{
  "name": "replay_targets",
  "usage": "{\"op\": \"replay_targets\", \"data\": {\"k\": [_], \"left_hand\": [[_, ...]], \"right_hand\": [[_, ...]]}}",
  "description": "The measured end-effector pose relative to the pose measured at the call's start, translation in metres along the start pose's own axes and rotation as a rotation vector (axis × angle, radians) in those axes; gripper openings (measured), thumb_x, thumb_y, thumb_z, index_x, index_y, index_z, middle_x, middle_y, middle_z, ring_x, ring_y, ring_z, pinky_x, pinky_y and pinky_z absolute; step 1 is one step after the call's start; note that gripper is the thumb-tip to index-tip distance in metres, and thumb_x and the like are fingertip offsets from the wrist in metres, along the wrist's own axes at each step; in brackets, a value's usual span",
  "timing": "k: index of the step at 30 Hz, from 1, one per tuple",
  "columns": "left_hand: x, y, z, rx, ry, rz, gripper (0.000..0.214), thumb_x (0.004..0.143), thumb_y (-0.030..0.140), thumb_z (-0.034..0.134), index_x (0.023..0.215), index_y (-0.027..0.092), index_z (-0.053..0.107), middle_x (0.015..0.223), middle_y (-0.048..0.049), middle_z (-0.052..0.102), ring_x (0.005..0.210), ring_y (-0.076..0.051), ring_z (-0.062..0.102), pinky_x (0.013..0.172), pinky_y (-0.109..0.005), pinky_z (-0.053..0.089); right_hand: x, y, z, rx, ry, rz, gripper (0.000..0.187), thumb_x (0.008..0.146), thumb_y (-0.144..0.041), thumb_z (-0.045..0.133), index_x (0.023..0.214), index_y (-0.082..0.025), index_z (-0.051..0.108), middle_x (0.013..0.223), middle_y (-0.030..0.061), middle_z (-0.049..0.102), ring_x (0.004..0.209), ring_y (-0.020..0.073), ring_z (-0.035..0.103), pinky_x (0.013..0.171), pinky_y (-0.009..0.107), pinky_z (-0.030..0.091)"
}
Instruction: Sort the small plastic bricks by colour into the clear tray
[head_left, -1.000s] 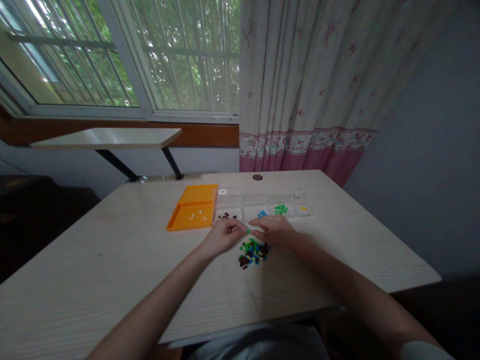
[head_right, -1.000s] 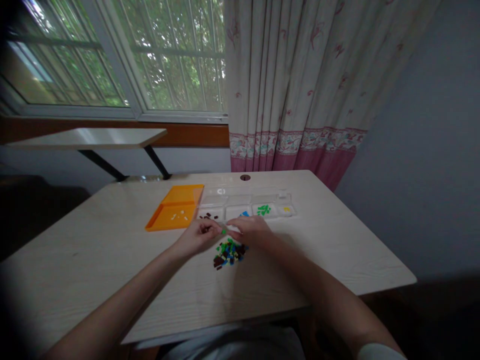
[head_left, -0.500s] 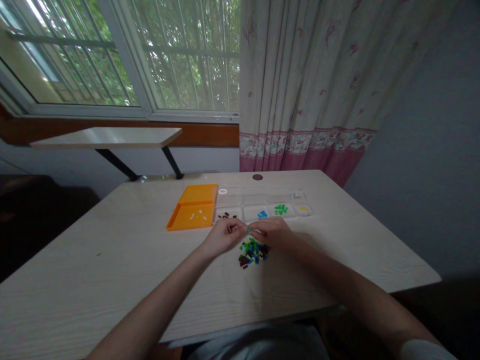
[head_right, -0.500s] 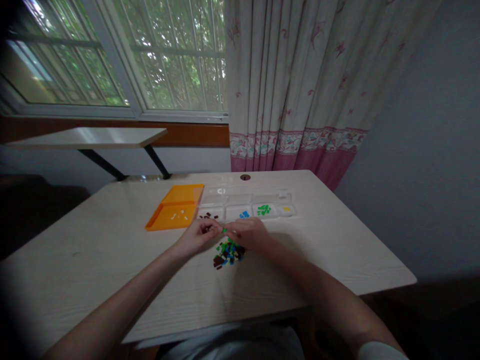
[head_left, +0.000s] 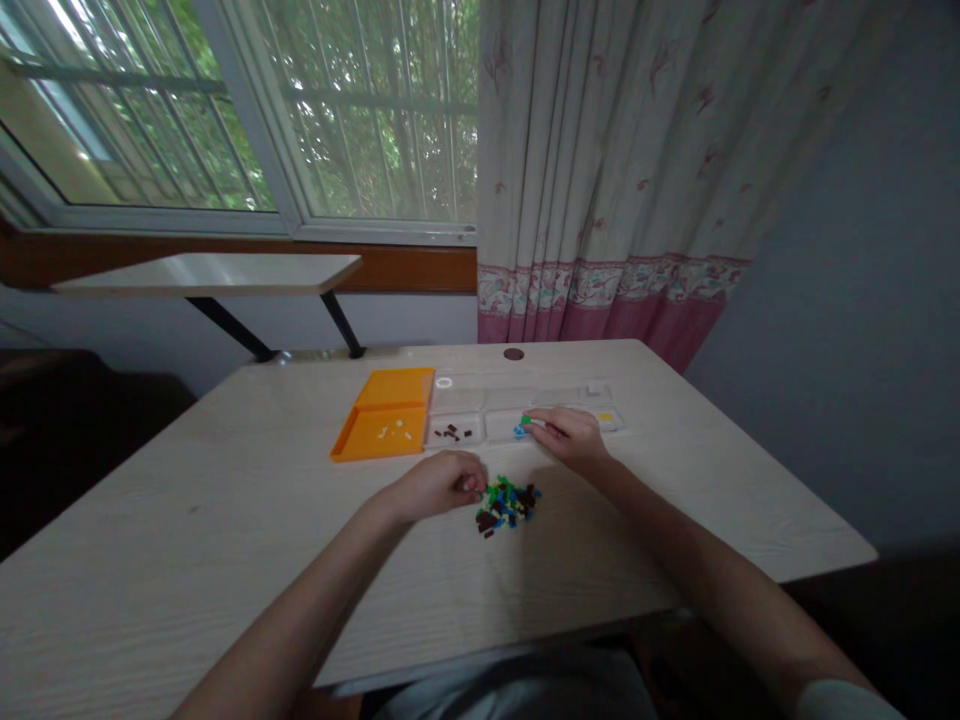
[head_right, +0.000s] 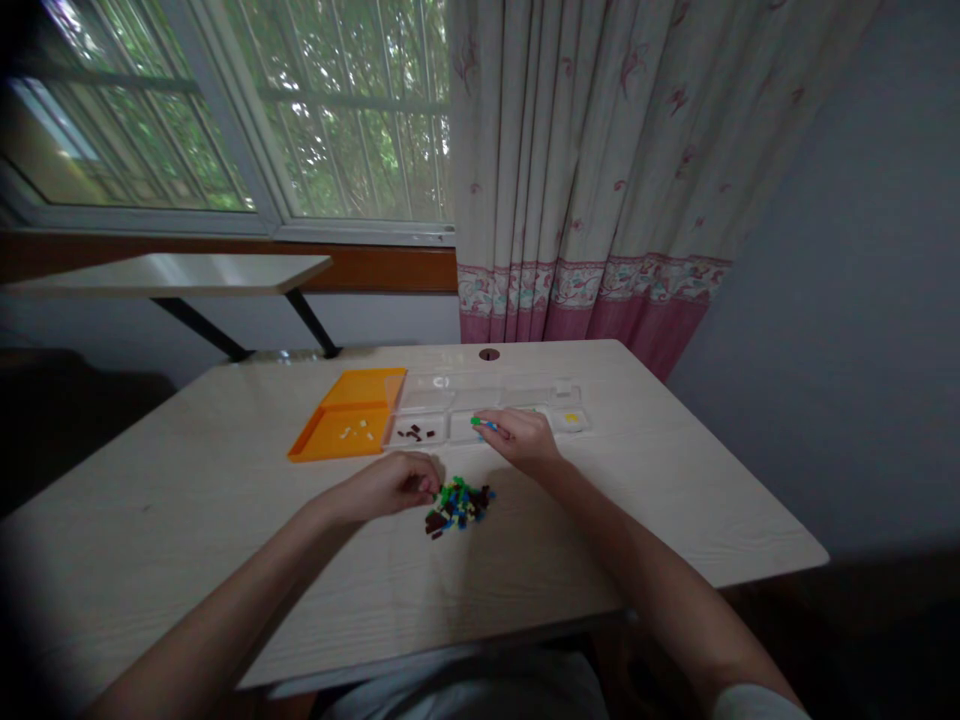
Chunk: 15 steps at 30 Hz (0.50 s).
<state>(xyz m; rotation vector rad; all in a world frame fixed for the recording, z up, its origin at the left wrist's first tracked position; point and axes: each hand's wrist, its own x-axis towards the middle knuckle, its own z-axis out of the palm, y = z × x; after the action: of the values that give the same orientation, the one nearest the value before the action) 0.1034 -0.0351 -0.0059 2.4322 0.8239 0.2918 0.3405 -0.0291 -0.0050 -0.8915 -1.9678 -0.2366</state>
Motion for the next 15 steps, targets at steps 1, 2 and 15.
{"op": "replay_targets", "data": {"k": [1,2,15], "left_hand": [[0.000,-0.001,0.000,0.001,-0.006,0.000,0.010,0.071,0.017,0.056,0.077,0.014,0.062,0.072,-0.0022,0.060,0.064,-0.011,0.052,0.059,-0.018,0.038],[0.000,-0.001,0.000,-0.002,-0.010,-0.001,0.010,0.071,0.017,0.056,0.078,0.014,0.063,0.072,-0.0024,0.061,0.064,-0.011,0.052,0.059,-0.018,0.038],[-0.002,-0.009,-0.001,0.050,0.014,-0.007,0.015,0.070,0.011,0.049,0.074,0.014,0.063,0.071,-0.0028,0.062,0.064,-0.011,0.054,0.061,-0.018,0.039]], "right_hand": [[0.000,0.001,0.001,0.001,0.001,-0.002,0.019,0.083,-0.032,0.054,0.086,-0.019,0.068,0.051,-0.0018,0.056,0.046,0.0077,0.049,0.052,0.019,0.038],[-0.001,0.002,0.001,0.001,-0.002,-0.003,0.019,0.083,-0.032,0.054,0.086,-0.019,0.068,0.052,-0.0014,0.057,0.047,0.0078,0.049,0.052,0.019,0.039],[0.004,0.057,-0.031,-0.146,-0.445,0.160,0.020,0.084,-0.030,0.051,0.094,-0.021,0.066,0.082,0.0026,0.065,0.072,0.0137,0.059,0.067,0.022,0.042]]}}
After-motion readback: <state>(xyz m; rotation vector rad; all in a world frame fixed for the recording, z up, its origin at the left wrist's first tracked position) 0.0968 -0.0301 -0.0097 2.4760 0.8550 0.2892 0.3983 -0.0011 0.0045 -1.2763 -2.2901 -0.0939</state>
